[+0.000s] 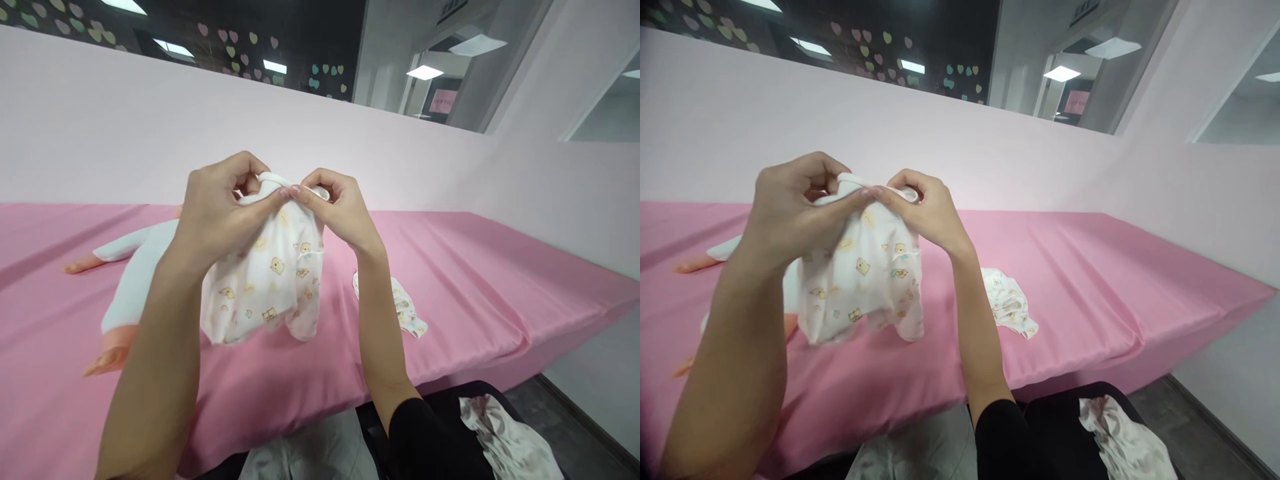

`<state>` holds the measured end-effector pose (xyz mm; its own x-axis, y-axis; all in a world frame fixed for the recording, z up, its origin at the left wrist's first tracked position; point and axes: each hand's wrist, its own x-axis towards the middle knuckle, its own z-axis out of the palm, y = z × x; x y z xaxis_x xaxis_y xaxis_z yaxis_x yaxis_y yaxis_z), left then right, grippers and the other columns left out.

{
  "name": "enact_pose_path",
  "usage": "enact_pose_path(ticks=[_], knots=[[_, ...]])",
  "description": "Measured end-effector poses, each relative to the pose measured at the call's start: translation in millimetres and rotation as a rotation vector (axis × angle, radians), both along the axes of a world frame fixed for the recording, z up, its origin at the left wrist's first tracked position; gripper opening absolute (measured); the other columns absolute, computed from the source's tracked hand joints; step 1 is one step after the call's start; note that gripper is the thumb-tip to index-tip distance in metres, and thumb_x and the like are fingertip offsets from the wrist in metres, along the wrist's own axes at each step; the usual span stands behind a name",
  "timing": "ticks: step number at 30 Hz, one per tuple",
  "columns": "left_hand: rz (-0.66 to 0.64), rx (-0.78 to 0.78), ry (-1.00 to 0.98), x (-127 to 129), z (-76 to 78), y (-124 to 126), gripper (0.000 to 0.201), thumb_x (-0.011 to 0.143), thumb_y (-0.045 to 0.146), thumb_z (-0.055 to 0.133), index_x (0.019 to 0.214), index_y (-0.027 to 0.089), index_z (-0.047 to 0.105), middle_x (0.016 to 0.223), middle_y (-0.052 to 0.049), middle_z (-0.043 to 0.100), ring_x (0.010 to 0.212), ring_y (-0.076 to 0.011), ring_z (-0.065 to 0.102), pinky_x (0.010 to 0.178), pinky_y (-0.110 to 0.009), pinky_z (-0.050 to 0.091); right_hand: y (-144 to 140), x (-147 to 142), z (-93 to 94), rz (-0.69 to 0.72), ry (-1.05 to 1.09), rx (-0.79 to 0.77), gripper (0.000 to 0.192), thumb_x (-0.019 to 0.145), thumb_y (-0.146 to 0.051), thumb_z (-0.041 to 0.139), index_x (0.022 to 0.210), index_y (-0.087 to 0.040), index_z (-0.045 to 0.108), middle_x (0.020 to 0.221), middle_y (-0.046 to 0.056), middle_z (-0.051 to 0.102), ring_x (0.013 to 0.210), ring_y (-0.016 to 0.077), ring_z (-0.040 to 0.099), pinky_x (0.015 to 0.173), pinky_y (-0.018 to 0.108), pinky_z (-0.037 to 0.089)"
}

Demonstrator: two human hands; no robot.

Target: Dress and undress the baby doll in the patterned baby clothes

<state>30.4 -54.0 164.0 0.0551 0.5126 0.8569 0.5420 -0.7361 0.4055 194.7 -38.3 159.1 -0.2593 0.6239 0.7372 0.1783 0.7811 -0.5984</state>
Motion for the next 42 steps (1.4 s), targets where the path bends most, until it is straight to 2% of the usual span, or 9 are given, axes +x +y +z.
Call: enact_pose_path(ticks=[10, 14, 18, 27, 30, 34, 38, 40, 42], knots=[[0.020, 0.148, 0.158, -10.3, 2.9, -6.6, 0.014, 0.072, 0.025, 0.063, 0.063, 0.017, 0.055, 0.077, 0.001, 0.054, 0.072, -0.0104, 0.050, 0.070, -0.025, 0.041, -6.0, -7.9, 0.2, -0.107, -0.158, 0.196, 0.013, 0.081, -0.033, 0.057, 0.083, -0.021, 0.061, 0.088, -0.001, 0.057, 0.089, 0.0127, 0.053, 0.084, 0.028, 0.044], [-0.036, 0.166, -0.021, -5.0, 4.0, -13.2, 0.018, 0.072, 0.018, 0.061, 0.057, 0.018, 0.051, 0.058, 0.003, 0.047, 0.058, -0.0094, 0.044, 0.054, -0.027, 0.035, -23.5, -18.9, 3.4, 0.001, -0.112, 0.313, 0.016, 0.082, -0.016, 0.051, 0.096, -0.020, 0.058, 0.104, 0.000, 0.057, 0.103, 0.0103, 0.052, 0.095, 0.025, 0.040], [0.010, 0.106, -0.051, -2.4, 6.8, -23.9, 0.027, 0.070, 0.021, 0.063, 0.050, 0.021, 0.045, 0.048, 0.004, 0.036, 0.048, -0.0085, 0.031, 0.045, -0.028, 0.020, -25.3, -24.0, 1.0, 0.111, -0.103, 0.195, 0.017, 0.084, -0.019, 0.049, 0.100, -0.022, 0.055, 0.100, -0.003, 0.059, 0.088, 0.0097, 0.057, 0.083, 0.026, 0.047], [0.150, 0.088, 0.120, -16.1, 8.6, -22.4, 0.031, 0.075, 0.037, 0.059, 0.053, 0.016, 0.054, 0.046, 0.005, 0.029, 0.046, -0.0049, 0.027, 0.046, -0.024, 0.018, -9.4, -17.8, 0.6, 0.170, -0.078, 0.089, 0.020, 0.084, -0.039, 0.053, 0.084, -0.020, 0.059, 0.082, -0.002, 0.060, 0.081, 0.0115, 0.056, 0.076, 0.026, 0.047], [0.150, -0.059, 0.250, -26.7, 9.1, -24.1, 0.037, 0.076, 0.045, 0.057, 0.053, 0.016, 0.054, 0.046, 0.005, 0.032, 0.045, -0.0041, 0.030, 0.044, -0.020, 0.020, -3.5, -10.6, 0.9, 0.180, -0.008, 0.094, 0.024, 0.081, -0.043, 0.056, 0.082, -0.019, 0.058, 0.080, -0.001, 0.058, 0.079, 0.0112, 0.056, 0.072, 0.024, 0.046], [0.309, -0.275, 0.329, -38.8, 10.0, -23.3, 0.045, 0.070, 0.057, 0.058, 0.050, 0.018, 0.053, 0.042, 0.006, 0.035, 0.042, -0.0055, 0.032, 0.038, -0.019, 0.022, 15.3, -1.6, -4.8, -0.046, 0.023, 0.100, 0.026, 0.081, -0.045, 0.056, 0.083, -0.019, 0.058, 0.076, 0.000, 0.054, 0.077, 0.0124, 0.054, 0.070, 0.025, 0.045], [0.457, -0.252, 0.260, -37.7, 8.4, -17.0, 0.040, 0.064, 0.056, 0.063, 0.057, 0.017, 0.060, 0.042, 0.006, 0.036, 0.042, -0.0047, 0.033, 0.041, -0.018, 0.023, 27.3, -12.2, -12.7, -0.436, -0.049, 0.256, 0.027, 0.085, -0.046, 0.049, 0.082, -0.019, 0.057, 0.084, 0.003, 0.054, 0.091, 0.0163, 0.051, 0.085, 0.031, 0.042], [0.427, -0.189, 0.124, -32.5, 7.1, -13.4, 0.035, 0.067, 0.049, 0.062, 0.063, 0.015, 0.062, 0.046, 0.006, 0.038, 0.044, -0.0023, 0.033, 0.045, -0.016, 0.025, 21.3, -27.2, -14.9, -0.502, -0.092, 0.340, 0.027, 0.086, -0.045, 0.048, 0.084, -0.019, 0.058, 0.090, 0.003, 0.055, 0.097, 0.0169, 0.049, 0.092, 0.033, 0.038], [0.290, -0.257, -0.011, -27.2, 6.6, -10.3, 0.035, 0.073, 0.046, 0.058, 0.070, 0.012, 0.061, 0.049, 0.006, 0.038, 0.043, 0.0000, 0.033, 0.048, -0.015, 0.030, 7.9, -44.0, -15.1, -0.405, -0.099, 0.299, 0.029, 0.088, -0.046, 0.045, 0.095, -0.021, 0.058, 0.090, 0.002, 0.057, 0.094, 0.0149, 0.051, 0.090, 0.030, 0.039]])
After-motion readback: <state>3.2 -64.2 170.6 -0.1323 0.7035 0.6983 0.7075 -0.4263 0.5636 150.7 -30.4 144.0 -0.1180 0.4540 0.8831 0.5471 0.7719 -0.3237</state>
